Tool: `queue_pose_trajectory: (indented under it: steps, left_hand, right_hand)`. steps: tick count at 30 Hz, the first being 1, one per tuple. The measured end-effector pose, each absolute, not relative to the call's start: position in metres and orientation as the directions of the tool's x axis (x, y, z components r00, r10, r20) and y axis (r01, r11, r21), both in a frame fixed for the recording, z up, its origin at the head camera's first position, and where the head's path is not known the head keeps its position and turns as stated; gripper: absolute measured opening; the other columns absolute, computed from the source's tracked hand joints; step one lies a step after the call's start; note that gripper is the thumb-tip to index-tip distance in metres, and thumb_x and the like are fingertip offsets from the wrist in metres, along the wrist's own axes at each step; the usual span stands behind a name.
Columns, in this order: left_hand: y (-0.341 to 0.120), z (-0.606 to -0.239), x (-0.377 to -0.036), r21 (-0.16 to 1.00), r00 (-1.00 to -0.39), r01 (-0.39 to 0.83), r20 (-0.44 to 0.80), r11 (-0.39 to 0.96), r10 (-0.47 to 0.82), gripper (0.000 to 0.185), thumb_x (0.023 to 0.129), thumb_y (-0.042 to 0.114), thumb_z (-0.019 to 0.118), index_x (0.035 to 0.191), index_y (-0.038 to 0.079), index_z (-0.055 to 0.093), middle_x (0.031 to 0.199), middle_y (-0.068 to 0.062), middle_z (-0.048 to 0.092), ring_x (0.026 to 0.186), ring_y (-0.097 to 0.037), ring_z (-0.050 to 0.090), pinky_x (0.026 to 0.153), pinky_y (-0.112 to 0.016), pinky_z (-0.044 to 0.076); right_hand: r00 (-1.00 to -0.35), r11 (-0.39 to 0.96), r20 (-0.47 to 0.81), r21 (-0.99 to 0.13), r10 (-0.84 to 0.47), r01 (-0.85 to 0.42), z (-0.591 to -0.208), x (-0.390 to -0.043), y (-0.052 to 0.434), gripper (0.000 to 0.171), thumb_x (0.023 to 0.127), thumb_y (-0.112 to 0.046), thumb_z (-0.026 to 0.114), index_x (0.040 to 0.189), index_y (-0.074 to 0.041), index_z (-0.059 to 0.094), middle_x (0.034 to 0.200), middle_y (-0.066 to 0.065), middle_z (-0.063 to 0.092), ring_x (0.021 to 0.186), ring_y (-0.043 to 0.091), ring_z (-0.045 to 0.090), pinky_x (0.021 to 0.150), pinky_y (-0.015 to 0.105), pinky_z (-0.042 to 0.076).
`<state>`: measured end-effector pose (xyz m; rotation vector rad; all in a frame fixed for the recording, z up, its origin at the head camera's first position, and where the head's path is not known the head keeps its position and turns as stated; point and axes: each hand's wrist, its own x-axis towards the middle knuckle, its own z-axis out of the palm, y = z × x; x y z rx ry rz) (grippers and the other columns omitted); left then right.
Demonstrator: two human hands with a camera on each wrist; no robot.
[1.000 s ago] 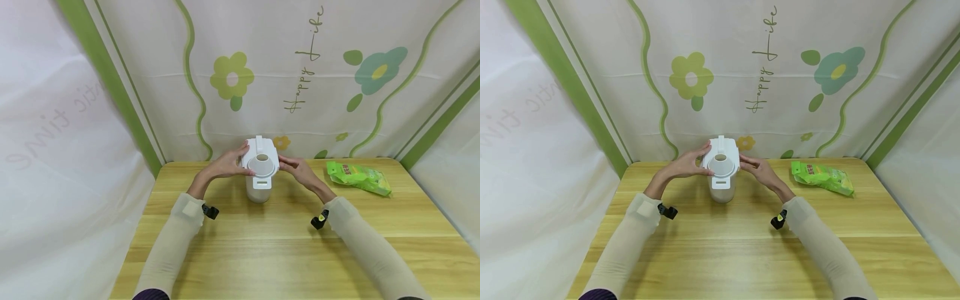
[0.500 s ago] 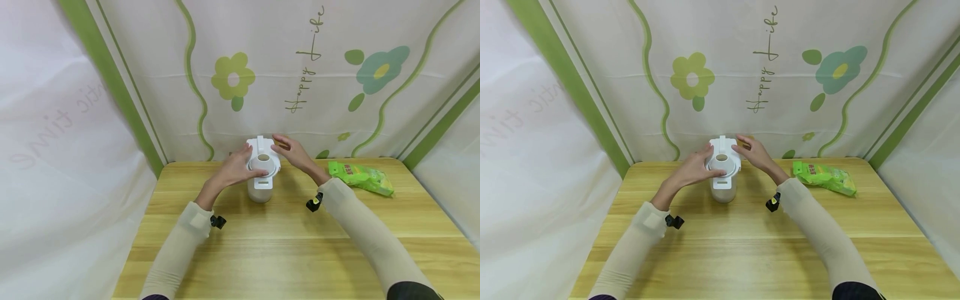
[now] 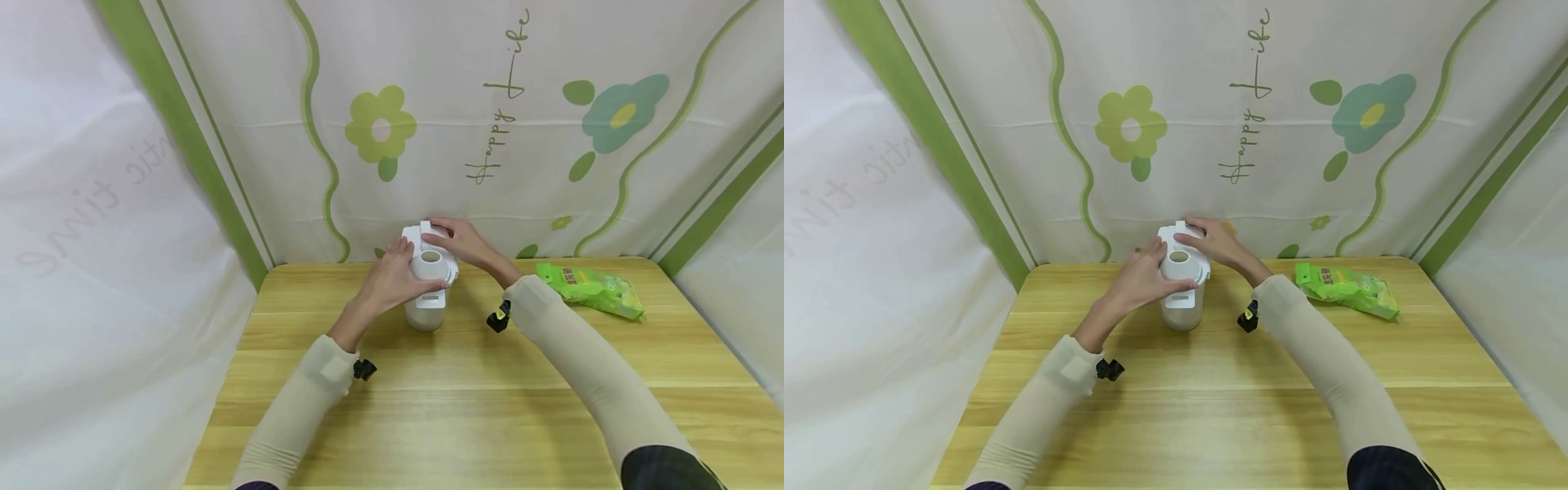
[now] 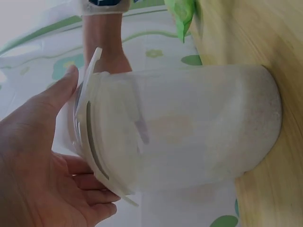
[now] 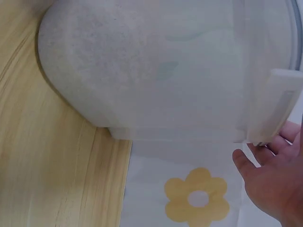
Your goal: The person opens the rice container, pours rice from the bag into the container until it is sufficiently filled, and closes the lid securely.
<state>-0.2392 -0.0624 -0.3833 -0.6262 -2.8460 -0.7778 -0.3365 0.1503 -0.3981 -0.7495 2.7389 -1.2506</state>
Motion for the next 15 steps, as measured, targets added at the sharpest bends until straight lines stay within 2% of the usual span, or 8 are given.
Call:
queue_pose_trajectory:
  steps: [2,7,15]
  left_hand:
    - [-0.0607,-0.3843,-0.2396,0.447,-0.906,0.424,0.232,0.788,0.355,0.111,0.079,0.079,0.077,0.147,-0.005,0.052,0.155,-0.020,0.051,0.130,-0.032,0.057,0.100,-0.046,0.057]
    - [-0.0591,-0.3869,-0.2404,0.431,-0.907,0.420,0.235,0.799,0.350,0.111,0.079,0.077,0.078,0.147,-0.007,0.053,0.158,-0.023,0.048,0.134,-0.035,0.056,0.102,-0.048,0.057]
    - [-0.0666,-0.3870,-0.2449,0.473,-0.903,0.429,0.202,0.769,0.379,0.107,0.081,0.073,0.079,0.153,-0.003,0.051,0.167,-0.025,0.037,0.152,-0.039,0.041,0.113,-0.054,0.048]
  right_hand:
    - [-0.883,0.570,0.165,-0.708,-0.440,-0.417,-0.3974,-0.3369,0.1475,0.068,0.102,-0.050,0.065,0.155,-0.010,0.055,0.160,0.015,0.052,0.151,0.038,0.044,0.124,0.058,0.033]
    - [-0.886,0.590,0.171,-0.690,-0.430,-0.419,-0.3983,-0.3370,0.1448,0.067,0.102,-0.049,0.065,0.153,-0.007,0.057,0.158,0.017,0.053,0.149,0.039,0.046,0.123,0.058,0.034]
    - [-0.896,0.595,0.182,-0.691,-0.406,-0.410,-0.3971,-0.3342,0.1445,0.066,0.102,-0.047,0.066,0.151,-0.004,0.057,0.156,0.020,0.055,0.148,0.040,0.046,0.123,0.056,0.033]
